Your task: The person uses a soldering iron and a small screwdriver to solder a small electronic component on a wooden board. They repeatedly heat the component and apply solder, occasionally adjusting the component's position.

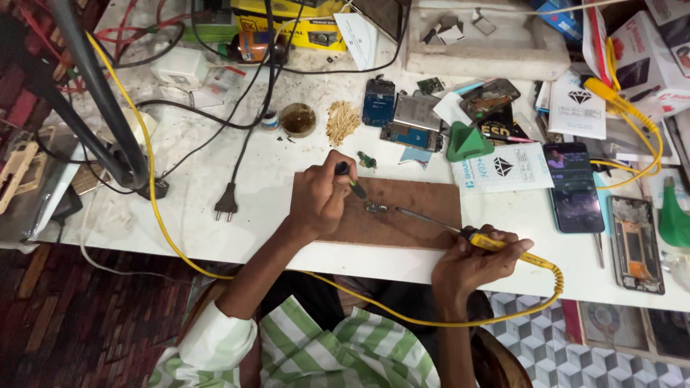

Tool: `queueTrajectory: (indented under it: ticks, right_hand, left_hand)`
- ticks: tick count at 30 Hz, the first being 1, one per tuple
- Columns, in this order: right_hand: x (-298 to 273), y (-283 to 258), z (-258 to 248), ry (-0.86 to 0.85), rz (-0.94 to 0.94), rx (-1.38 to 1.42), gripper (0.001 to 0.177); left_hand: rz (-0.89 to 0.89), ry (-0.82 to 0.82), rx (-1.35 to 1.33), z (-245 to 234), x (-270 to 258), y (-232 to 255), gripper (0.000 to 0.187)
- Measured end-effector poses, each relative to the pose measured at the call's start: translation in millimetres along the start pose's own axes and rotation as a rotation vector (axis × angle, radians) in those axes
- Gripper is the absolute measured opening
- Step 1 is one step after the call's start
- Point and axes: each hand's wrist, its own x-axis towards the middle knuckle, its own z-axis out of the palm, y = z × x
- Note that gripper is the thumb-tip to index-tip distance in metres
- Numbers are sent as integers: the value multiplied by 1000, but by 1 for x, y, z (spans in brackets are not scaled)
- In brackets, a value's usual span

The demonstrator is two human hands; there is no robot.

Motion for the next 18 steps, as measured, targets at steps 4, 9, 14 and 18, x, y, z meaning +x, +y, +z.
queueTrajectory:
  ticks: [4,9,14,18]
  right_hand:
    - [9,-6,2,32,112,-9,39]
    - [17,3,20,40,56,-79,42]
    - [6,12,29,48,-21,-208,50]
    - [5,12,26,14,-72,-261,50]
  left_hand:
    - [24,-89,-80,0,-2,0,19]
    - [106,-81,-80,-2,1,4,10]
    - [80,-80,-2,-5,-5,5,21]
    - [132,-63,-47,1,-2,3,39]
